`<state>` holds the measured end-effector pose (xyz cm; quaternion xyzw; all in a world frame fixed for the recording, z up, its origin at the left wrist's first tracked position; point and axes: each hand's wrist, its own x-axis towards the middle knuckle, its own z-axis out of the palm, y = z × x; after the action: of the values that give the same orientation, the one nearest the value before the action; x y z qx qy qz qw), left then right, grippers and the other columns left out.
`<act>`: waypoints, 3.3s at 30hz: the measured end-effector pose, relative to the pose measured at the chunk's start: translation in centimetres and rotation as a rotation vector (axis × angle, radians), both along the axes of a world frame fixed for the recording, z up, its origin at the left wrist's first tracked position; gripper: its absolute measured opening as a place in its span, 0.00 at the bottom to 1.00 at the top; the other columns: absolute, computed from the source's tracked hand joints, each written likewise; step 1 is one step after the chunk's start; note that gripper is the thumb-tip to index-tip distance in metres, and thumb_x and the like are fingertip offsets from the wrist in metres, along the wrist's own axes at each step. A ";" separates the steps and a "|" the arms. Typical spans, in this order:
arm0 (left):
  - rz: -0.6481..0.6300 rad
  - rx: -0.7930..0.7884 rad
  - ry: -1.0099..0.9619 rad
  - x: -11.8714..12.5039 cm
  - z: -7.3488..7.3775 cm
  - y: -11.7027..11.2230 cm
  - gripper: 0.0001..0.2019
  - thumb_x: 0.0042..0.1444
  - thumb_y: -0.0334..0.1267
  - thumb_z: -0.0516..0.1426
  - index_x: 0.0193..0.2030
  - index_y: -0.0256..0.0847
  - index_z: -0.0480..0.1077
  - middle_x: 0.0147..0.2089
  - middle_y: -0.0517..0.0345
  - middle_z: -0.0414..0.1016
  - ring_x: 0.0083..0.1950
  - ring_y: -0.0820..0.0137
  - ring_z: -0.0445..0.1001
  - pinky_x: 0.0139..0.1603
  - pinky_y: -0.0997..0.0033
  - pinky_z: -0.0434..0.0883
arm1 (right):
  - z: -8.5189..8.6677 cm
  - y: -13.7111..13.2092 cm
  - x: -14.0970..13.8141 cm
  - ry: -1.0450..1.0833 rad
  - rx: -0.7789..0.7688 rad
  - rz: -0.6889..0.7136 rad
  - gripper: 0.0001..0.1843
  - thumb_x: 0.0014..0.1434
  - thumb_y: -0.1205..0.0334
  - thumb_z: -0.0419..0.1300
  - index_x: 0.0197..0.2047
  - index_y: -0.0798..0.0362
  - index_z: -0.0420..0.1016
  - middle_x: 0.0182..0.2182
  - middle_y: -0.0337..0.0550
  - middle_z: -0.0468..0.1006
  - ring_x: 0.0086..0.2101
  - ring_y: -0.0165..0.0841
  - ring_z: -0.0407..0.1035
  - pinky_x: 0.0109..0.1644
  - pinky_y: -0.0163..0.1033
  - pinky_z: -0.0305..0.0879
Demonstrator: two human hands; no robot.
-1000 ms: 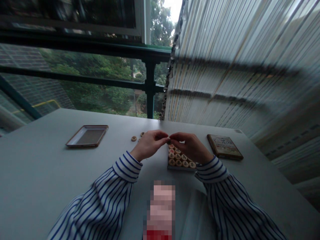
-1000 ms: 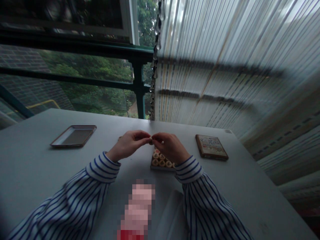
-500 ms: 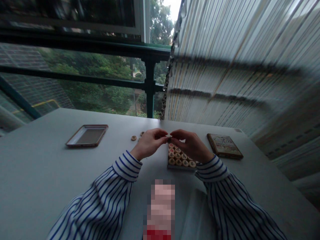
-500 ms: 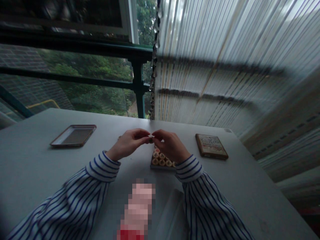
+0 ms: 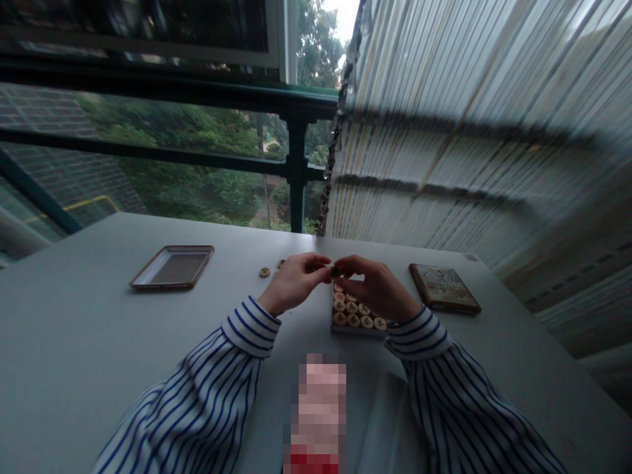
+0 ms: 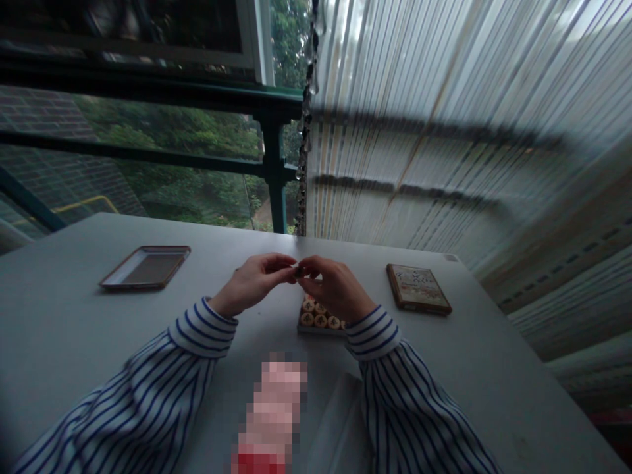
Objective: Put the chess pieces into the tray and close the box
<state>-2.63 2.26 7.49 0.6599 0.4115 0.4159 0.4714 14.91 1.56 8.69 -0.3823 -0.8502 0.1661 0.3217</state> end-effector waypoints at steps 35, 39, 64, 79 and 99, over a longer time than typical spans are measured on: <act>0.075 0.122 0.228 0.1 -1.5 0.5 0.13 0.51 0.40 0.54 0.41 0.34 0.69 0.38 0.49 0.75 0.38 0.68 0.73 0.41 0.67 0.69 | -0.5 0.5 0.6 -0.293 0.143 -0.079 0.12 0.54 0.59 0.55 0.41 0.54 0.71 0.33 0.45 0.74 0.34 0.31 0.67 0.38 0.36 0.59; 0.094 0.159 0.346 0.0 -2.0 0.5 0.14 0.51 0.38 0.53 0.43 0.35 0.69 0.39 0.49 0.74 0.39 0.68 0.72 0.41 0.68 0.69 | -0.9 0.9 0.8 -0.380 0.125 -0.111 0.12 0.55 0.58 0.55 0.40 0.53 0.71 0.34 0.45 0.74 0.35 0.31 0.67 0.39 0.37 0.58; -0.031 0.122 0.562 0.0 -3.0 0.2 0.19 0.51 0.37 0.51 0.50 0.35 0.64 0.39 0.50 0.74 0.41 0.66 0.72 0.41 0.70 0.66 | -2.5 1.4 0.8 -0.701 0.007 -0.129 0.15 0.57 0.52 0.51 0.44 0.47 0.71 0.38 0.45 0.76 0.41 0.37 0.67 0.43 0.41 0.55; -0.032 0.138 0.580 0.0 -3.1 0.2 0.19 0.52 0.38 0.50 0.51 0.36 0.63 0.39 0.50 0.74 0.40 0.65 0.72 0.40 0.69 0.66 | -2.7 1.5 0.8 -0.749 -0.009 -0.123 0.14 0.58 0.54 0.50 0.42 0.45 0.72 0.36 0.44 0.76 0.39 0.36 0.67 0.42 0.40 0.54; -0.029 0.142 0.597 -0.1 -3.1 0.2 0.19 0.52 0.38 0.50 0.52 0.36 0.62 0.40 0.51 0.74 0.41 0.67 0.72 0.40 0.71 0.66 | -2.8 1.6 0.9 -0.783 -0.005 -0.105 0.13 0.57 0.57 0.49 0.43 0.43 0.72 0.36 0.42 0.76 0.39 0.36 0.67 0.41 0.39 0.53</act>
<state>-2.73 2.48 4.42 0.7901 0.4923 0.2243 0.2883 15.84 3.12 5.92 -0.4604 -0.8874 -0.0070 -0.0199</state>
